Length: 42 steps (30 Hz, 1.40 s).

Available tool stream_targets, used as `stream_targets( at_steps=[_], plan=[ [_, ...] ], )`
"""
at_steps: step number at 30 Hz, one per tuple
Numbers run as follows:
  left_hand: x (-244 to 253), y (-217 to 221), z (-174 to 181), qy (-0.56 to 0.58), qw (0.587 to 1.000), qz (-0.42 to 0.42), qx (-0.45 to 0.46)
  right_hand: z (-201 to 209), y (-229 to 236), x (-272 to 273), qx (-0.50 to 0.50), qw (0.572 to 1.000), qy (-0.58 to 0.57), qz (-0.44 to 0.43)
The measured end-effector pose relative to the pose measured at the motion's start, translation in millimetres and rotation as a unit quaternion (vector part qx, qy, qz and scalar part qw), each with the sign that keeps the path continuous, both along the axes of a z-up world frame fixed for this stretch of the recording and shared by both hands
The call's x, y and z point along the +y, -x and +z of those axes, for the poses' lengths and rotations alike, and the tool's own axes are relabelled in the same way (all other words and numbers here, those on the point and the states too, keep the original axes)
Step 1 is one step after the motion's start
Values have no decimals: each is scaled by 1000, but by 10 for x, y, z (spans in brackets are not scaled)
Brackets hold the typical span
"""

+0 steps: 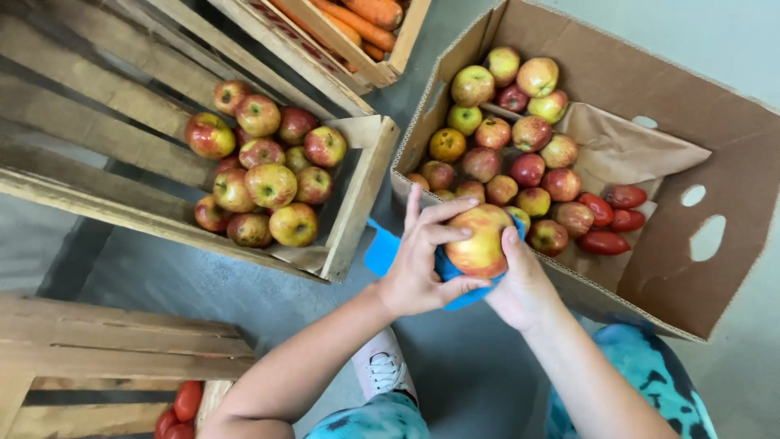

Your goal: The person repeatedly picks apples from a wooden crate and wipes each one with a blue cloth. After wiping, the person places the apple into a cardboard box. The person continues this process for multiple apples throughout the clip.

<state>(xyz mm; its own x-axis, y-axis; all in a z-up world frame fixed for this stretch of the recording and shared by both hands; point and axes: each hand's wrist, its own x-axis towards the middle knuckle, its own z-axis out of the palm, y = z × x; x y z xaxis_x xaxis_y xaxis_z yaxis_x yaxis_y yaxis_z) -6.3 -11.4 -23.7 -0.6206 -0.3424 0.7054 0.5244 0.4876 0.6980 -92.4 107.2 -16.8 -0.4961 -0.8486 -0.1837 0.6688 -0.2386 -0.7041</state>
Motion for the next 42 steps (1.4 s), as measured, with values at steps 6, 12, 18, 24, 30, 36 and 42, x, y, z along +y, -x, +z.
stream_targets(
  at_steps=[6, 12, 18, 24, 30, 36, 42],
  plan=[
    [-11, -135, 203, 58, 974, -46, -212, -448, 261, 252, 463, 843, -274, -11],
    [-78, -88, 164, 170, 880, 28, -443, -195, 170, 149, 614, 684, -393, -2],
    [-766, -30, 399, 271, 799, 145, -516, -303, 456, 329, 633, 678, -361, -101],
    [-2509, -168, 280, 200, 492, 360, -767, -1072, 978, 819, 661, 611, -395, -184],
    [-3105, -635, -200, -34, 446, 441, -778, -1130, 961, 785, 647, 616, -414, -178],
    [-3167, -351, -407, 112, 446, 349, -817, -1135, 913, 763, 651, 620, -387, -204],
    [-1508, 1169, 494, 401, 589, 178, -678, -1316, 863, 688, 702, 551, -410, -188]
  ],
)
